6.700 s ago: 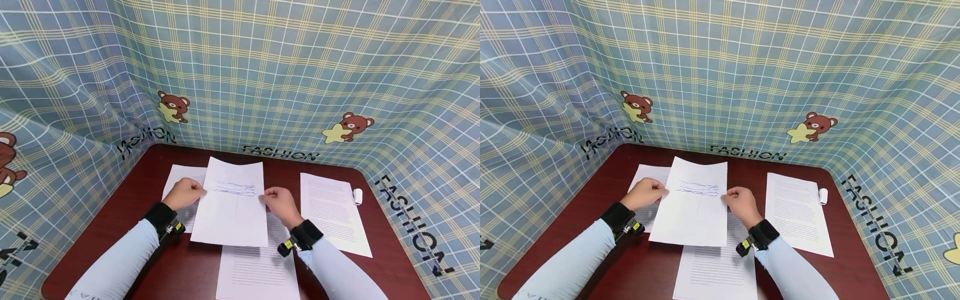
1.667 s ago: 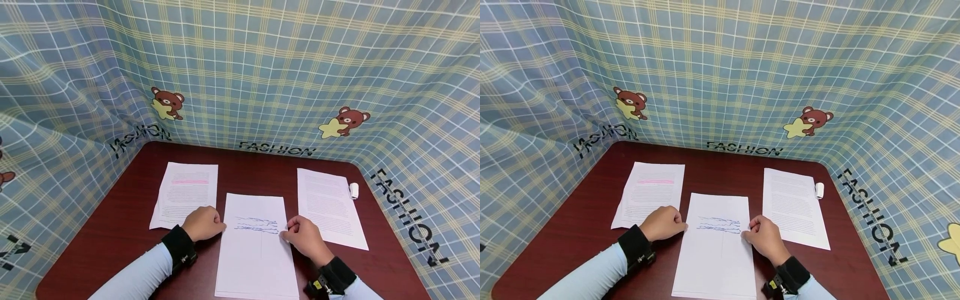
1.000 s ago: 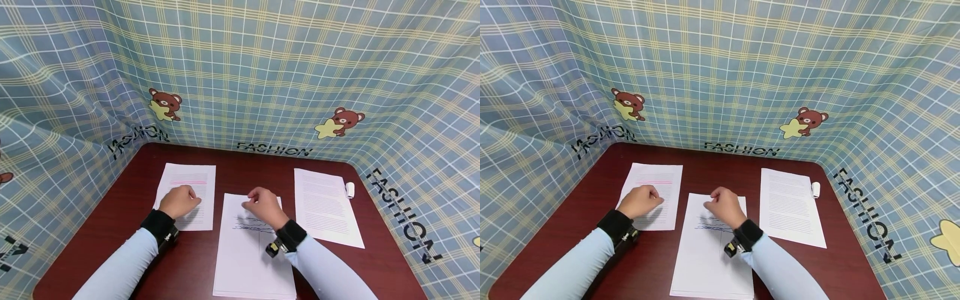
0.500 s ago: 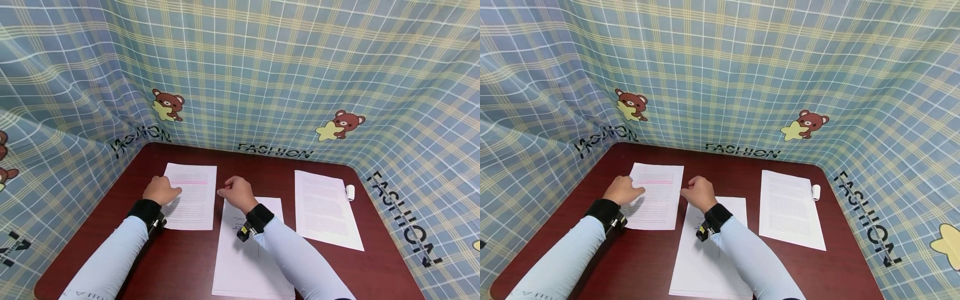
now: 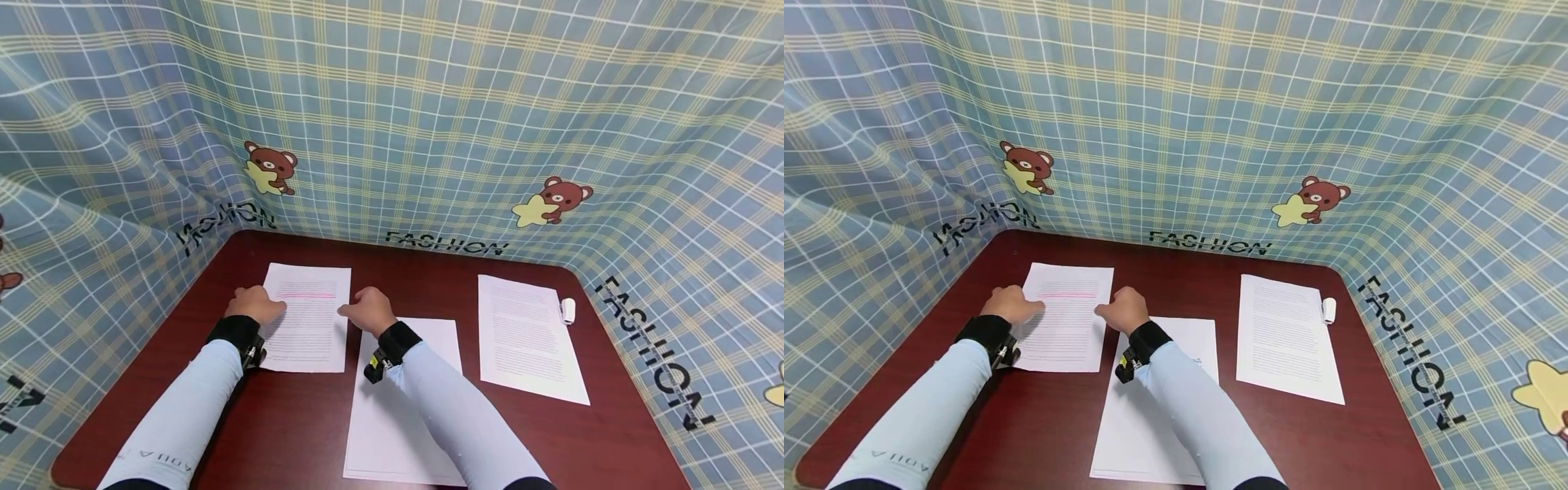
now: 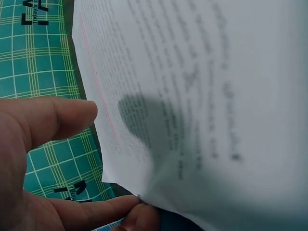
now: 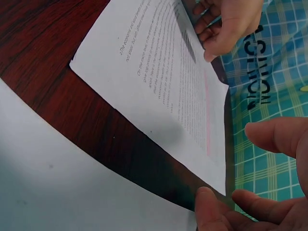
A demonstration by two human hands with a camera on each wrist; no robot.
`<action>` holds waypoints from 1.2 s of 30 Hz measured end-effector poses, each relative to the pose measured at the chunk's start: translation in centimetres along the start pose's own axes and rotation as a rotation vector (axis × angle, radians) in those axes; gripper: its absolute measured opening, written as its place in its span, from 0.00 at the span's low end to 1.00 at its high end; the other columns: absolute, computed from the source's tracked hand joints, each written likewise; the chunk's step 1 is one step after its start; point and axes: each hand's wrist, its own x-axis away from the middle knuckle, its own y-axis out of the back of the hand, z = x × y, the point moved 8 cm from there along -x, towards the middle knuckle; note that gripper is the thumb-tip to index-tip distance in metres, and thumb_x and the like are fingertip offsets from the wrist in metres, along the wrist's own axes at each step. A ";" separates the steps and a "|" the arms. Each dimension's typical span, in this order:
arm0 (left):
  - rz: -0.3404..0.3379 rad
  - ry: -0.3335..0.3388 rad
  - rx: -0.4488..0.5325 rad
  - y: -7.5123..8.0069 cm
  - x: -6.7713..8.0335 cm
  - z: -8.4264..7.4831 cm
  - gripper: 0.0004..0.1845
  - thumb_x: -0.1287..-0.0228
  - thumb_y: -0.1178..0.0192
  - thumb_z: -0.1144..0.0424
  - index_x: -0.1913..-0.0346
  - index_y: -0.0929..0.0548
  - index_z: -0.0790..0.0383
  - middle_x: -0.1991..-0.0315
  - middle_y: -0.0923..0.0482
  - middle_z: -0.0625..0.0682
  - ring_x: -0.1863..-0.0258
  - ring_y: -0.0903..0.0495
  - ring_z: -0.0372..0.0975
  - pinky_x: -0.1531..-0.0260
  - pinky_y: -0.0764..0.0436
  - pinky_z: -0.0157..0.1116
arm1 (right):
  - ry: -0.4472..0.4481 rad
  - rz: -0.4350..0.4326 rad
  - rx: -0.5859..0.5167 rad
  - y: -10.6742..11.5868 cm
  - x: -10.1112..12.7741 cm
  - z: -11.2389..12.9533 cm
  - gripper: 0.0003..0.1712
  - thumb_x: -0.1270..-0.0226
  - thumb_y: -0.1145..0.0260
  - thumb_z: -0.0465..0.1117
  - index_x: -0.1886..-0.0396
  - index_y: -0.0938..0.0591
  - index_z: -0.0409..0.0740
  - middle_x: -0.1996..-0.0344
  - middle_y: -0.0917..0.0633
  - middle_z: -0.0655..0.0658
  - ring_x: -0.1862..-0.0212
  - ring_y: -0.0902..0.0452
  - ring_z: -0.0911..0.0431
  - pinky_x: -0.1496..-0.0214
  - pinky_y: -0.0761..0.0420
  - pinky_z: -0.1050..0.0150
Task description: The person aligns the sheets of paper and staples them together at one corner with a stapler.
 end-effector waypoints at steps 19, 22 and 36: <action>-0.050 0.032 -0.032 0.4 -0.3 -0.1 0.29 0.35 0.41 0.49 0.46 0.21 0.75 0.54 0.28 0.73 0.54 0.26 0.65 0.52 0.26 0.65 | -0.024 0.030 -0.036 -1.6 -2.0 -0.7 0.19 0.39 0.24 0.49 0.71 0.18 0.37 0.84 0.32 0.50 0.77 0.34 0.55 0.76 0.35 0.61; -0.034 0.031 -0.021 0.3 -0.5 0.0 0.29 0.35 0.40 0.50 0.46 0.22 0.75 0.56 0.27 0.71 0.57 0.25 0.62 0.55 0.25 0.63 | -0.030 0.006 -0.038 -1.6 -2.0 -0.6 0.18 0.39 0.23 0.48 0.63 0.15 0.37 0.77 0.24 0.49 0.73 0.29 0.55 0.73 0.31 0.62; -0.013 0.017 0.109 1.4 -0.7 0.3 0.15 0.34 0.44 0.63 0.53 0.21 0.74 0.59 0.20 0.66 0.65 0.23 0.52 0.68 0.24 0.45 | -0.060 -0.013 -0.053 -2.0 -2.0 -0.4 0.33 0.40 0.23 0.47 0.38 0.19 0.37 0.46 0.14 0.42 0.60 0.20 0.53 0.54 0.18 0.58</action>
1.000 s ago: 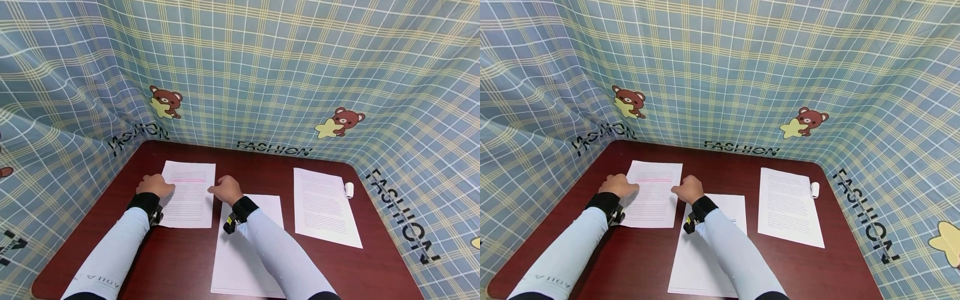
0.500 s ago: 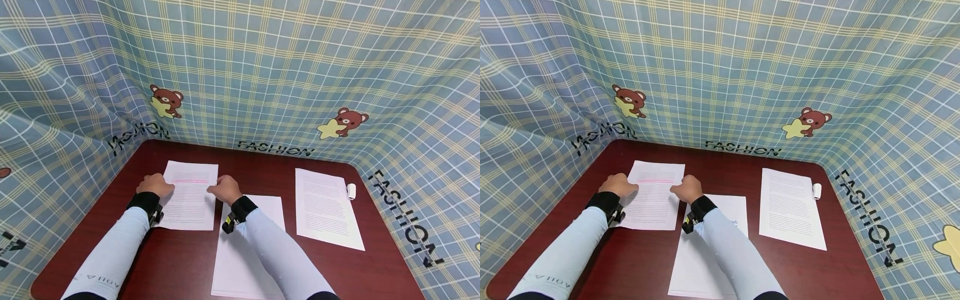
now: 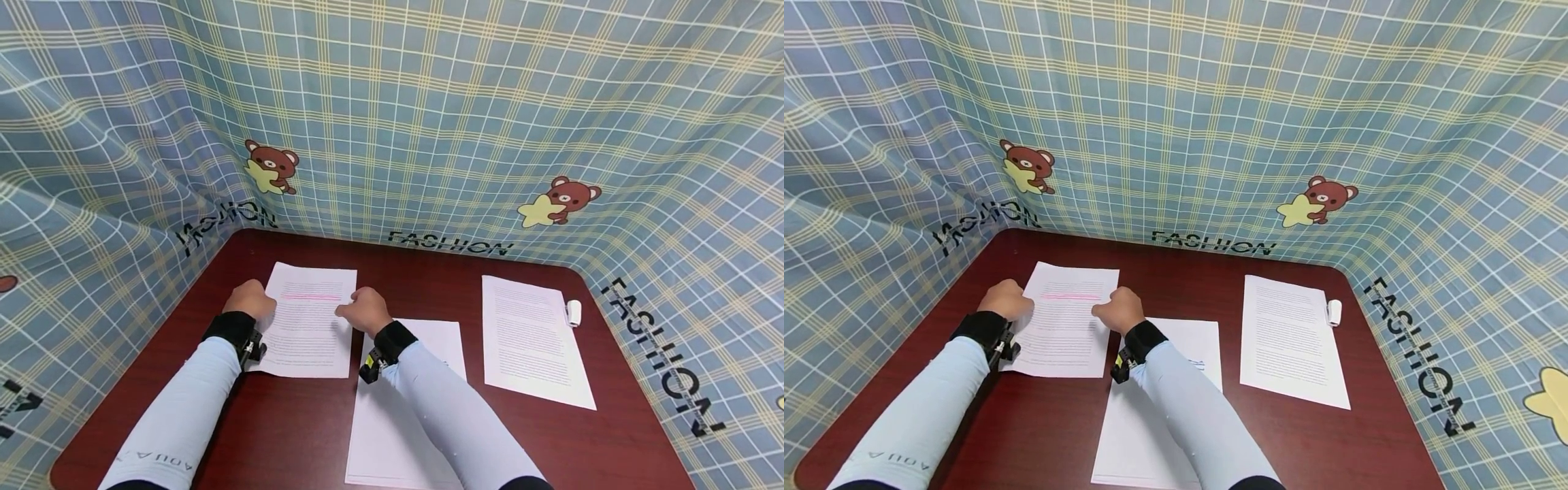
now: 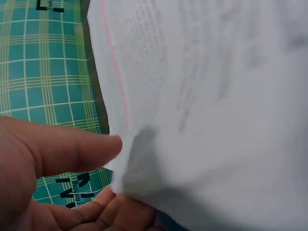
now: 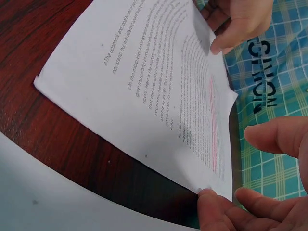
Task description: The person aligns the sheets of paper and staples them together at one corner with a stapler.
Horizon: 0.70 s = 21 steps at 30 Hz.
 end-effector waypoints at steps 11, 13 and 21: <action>-0.020 -0.040 0.086 0.9 -0.1 0.1 0.23 0.30 0.52 0.64 0.40 0.22 0.78 0.45 0.20 0.71 0.54 0.21 0.56 0.50 0.20 0.53 | 0.000 0.005 -0.026 0.3 -0.1 -0.2 0.27 0.39 0.24 0.46 0.47 0.17 0.33 0.63 0.17 0.46 0.64 0.25 0.53 0.63 0.24 0.61; -0.012 -0.039 0.110 1.0 -0.2 0.4 0.24 0.30 0.53 0.64 0.41 0.22 0.79 0.46 0.20 0.71 0.54 0.21 0.55 0.51 0.20 0.51 | 0.001 0.003 -0.027 0.3 -0.2 -0.3 0.25 0.39 0.24 0.46 0.51 0.17 0.31 0.70 0.22 0.48 0.68 0.27 0.54 0.67 0.28 0.62; 0.014 -0.056 0.179 0.9 -0.6 0.9 0.18 0.34 0.51 0.67 0.53 0.16 0.77 0.61 0.19 0.63 0.64 0.24 0.51 0.68 0.27 0.40 | -0.029 -0.047 -0.083 0.6 -0.3 -0.9 0.33 0.32 0.29 0.50 0.34 0.22 0.36 0.41 0.16 0.42 0.52 0.19 0.52 0.48 0.17 0.56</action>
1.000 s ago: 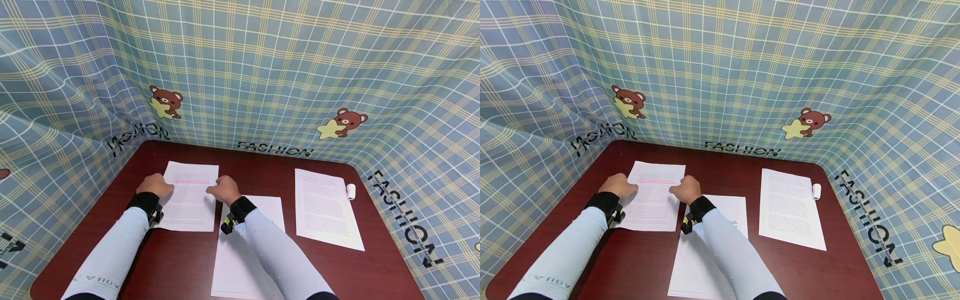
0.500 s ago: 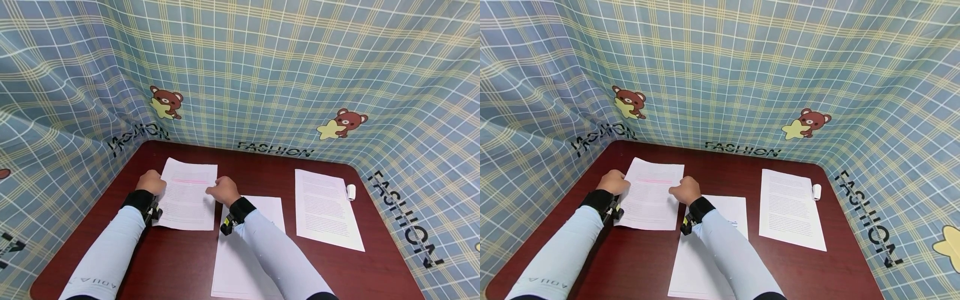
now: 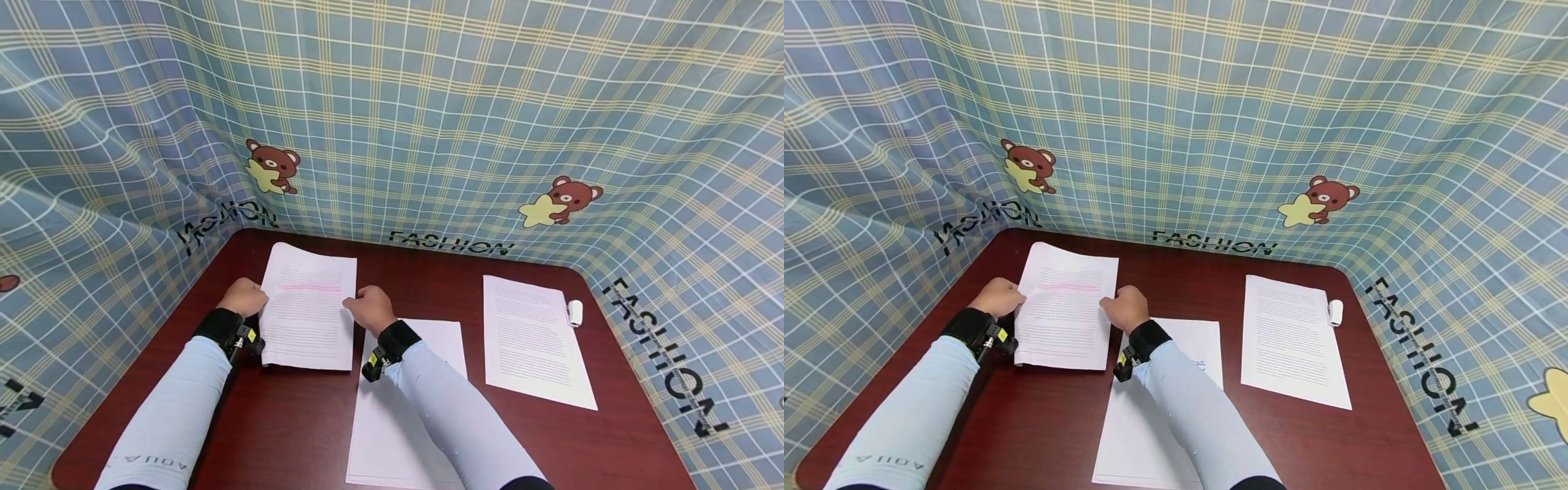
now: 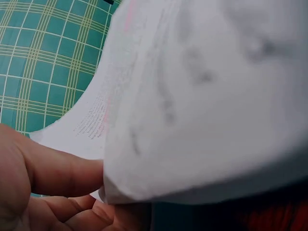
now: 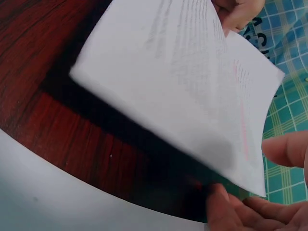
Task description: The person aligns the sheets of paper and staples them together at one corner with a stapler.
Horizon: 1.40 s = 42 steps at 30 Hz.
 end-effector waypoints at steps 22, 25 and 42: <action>0.061 -0.114 -0.015 -2.1 2.1 -2.7 0.18 0.29 0.36 0.56 0.51 0.15 0.70 0.63 0.17 0.59 0.64 0.23 0.48 0.67 0.27 0.40 | 0.051 -0.125 -0.066 5.0 -0.4 -3.6 0.09 0.35 0.25 0.45 0.61 0.14 0.46 0.71 0.15 0.47 0.70 0.19 0.54 0.71 0.21 0.63; 0.081 -0.121 -0.006 -3.1 2.7 -3.5 0.16 0.30 0.34 0.55 0.53 0.15 0.67 0.65 0.16 0.58 0.67 0.21 0.46 0.69 0.25 0.39 | 0.081 -0.130 -0.036 6.4 0.3 -4.3 0.09 0.35 0.25 0.45 0.61 0.14 0.46 0.72 0.15 0.47 0.71 0.19 0.54 0.71 0.20 0.62; 0.161 -0.305 0.224 -9.4 8.6 -9.5 0.10 0.32 0.31 0.60 0.57 0.17 0.63 0.72 0.17 0.53 0.78 0.17 0.43 0.73 0.16 0.40 | 0.105 -0.155 -0.019 14.6 8.0 -9.0 0.10 0.35 0.25 0.44 0.58 0.14 0.46 0.70 0.14 0.46 0.71 0.18 0.54 0.69 0.16 0.59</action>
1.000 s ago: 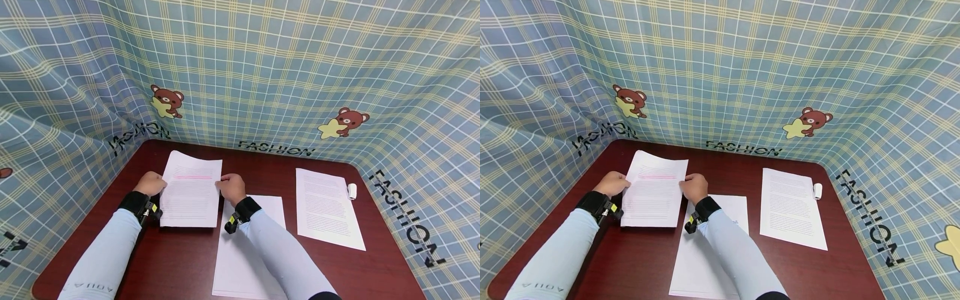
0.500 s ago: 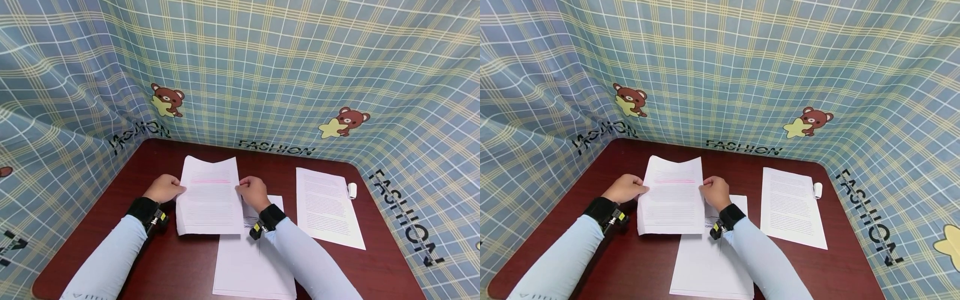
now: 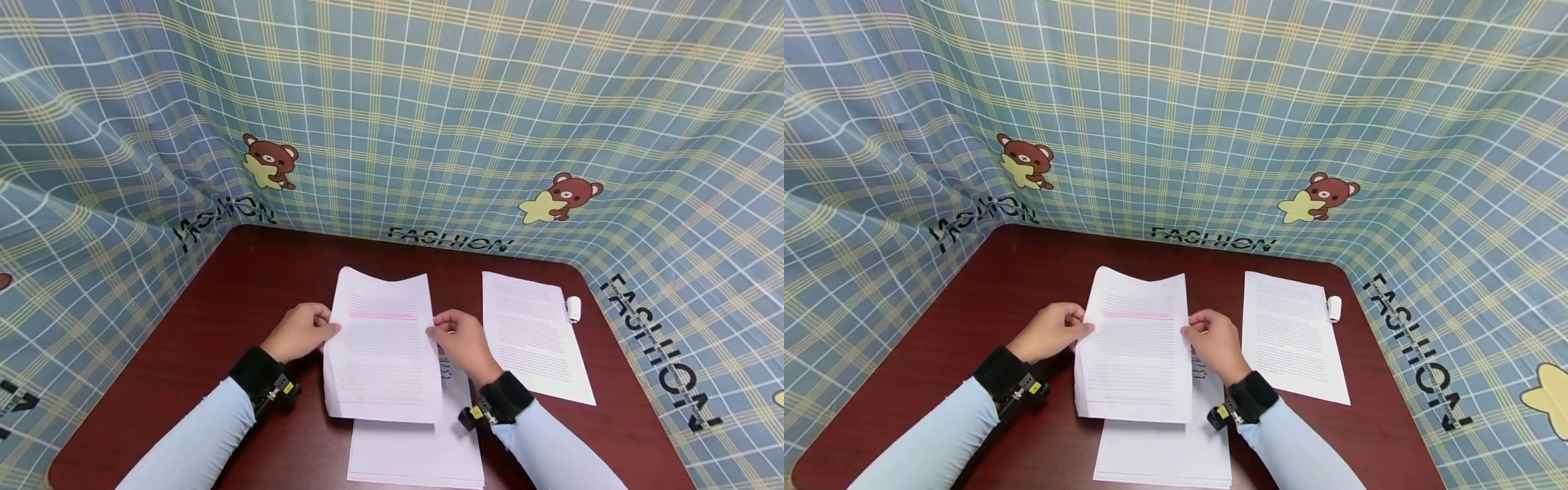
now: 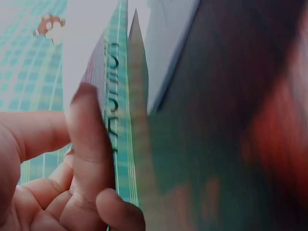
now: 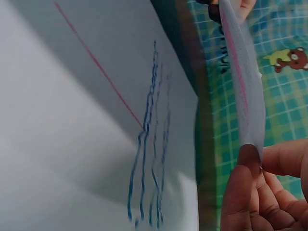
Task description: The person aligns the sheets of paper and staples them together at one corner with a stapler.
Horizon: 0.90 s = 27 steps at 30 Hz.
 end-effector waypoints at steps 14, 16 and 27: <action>0.118 -0.132 -0.004 -5.3 2.6 -2.5 0.06 0.32 0.32 0.61 0.65 0.18 0.58 0.77 0.16 0.46 0.82 0.16 0.43 0.77 0.20 0.36 | -0.042 0.038 0.069 3.2 5.0 -3.2 0.09 0.36 0.25 0.40 0.60 0.16 0.45 0.73 0.14 0.48 0.75 0.19 0.54 0.72 0.16 0.62; 0.121 -0.136 -0.032 -5.9 2.7 -2.4 0.07 0.33 0.31 0.61 0.65 0.19 0.57 0.79 0.17 0.45 0.82 0.16 0.42 0.78 0.21 0.34 | -0.041 0.029 0.108 3.3 5.3 -3.5 0.08 0.36 0.25 0.41 0.62 0.16 0.46 0.74 0.15 0.49 0.75 0.20 0.56 0.73 0.17 0.63; 0.129 -0.133 -0.098 -8.0 3.0 -2.1 0.10 0.35 0.30 0.61 0.69 0.22 0.57 0.85 0.19 0.43 0.86 0.17 0.39 0.79 0.25 0.33 | -0.059 0.030 0.217 3.6 6.1 -4.8 0.07 0.38 0.26 0.41 0.64 0.17 0.47 0.78 0.17 0.51 0.77 0.24 0.56 0.75 0.24 0.64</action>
